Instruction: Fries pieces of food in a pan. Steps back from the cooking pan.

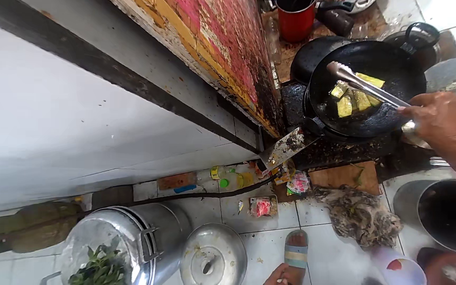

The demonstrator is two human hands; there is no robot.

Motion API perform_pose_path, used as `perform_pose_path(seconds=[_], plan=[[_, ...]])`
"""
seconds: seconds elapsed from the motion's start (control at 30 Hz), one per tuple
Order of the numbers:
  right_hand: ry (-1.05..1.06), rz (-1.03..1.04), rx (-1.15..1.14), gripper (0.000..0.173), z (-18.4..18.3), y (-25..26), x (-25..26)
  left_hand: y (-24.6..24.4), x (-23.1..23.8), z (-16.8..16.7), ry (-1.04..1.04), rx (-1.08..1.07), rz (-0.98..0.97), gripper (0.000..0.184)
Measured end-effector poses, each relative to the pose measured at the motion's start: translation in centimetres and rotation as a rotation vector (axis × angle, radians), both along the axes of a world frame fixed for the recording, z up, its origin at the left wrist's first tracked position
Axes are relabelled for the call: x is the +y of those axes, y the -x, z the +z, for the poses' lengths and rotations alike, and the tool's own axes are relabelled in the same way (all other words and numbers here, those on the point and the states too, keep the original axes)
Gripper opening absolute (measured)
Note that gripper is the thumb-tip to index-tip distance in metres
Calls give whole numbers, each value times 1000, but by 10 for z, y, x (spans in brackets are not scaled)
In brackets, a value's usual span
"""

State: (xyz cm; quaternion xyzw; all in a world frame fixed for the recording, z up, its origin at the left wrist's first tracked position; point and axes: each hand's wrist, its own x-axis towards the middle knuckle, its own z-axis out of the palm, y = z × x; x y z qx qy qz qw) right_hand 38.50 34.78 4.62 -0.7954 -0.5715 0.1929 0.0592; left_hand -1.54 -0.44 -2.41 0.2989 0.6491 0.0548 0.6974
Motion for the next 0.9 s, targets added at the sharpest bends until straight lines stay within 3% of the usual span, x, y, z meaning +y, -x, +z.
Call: perform_pose_path(seconds=[0.33, 0.53, 0.73, 0.9], plan=[[29, 23, -90, 42, -2, -12, -3, 1, 2, 3, 33, 5, -11, 49], [-93, -29, -29, 44, -6, -34, -12, 3, 0, 2, 36, 12, -18, 50], [-32, -48, -71, 48, -11, -50, -25, 3, -2, 3, 25, 10, -35, 49], [-158, -28, 21, 45, -13, -56, -53, 0, -4, 4, 27, 24, -56, 49]])
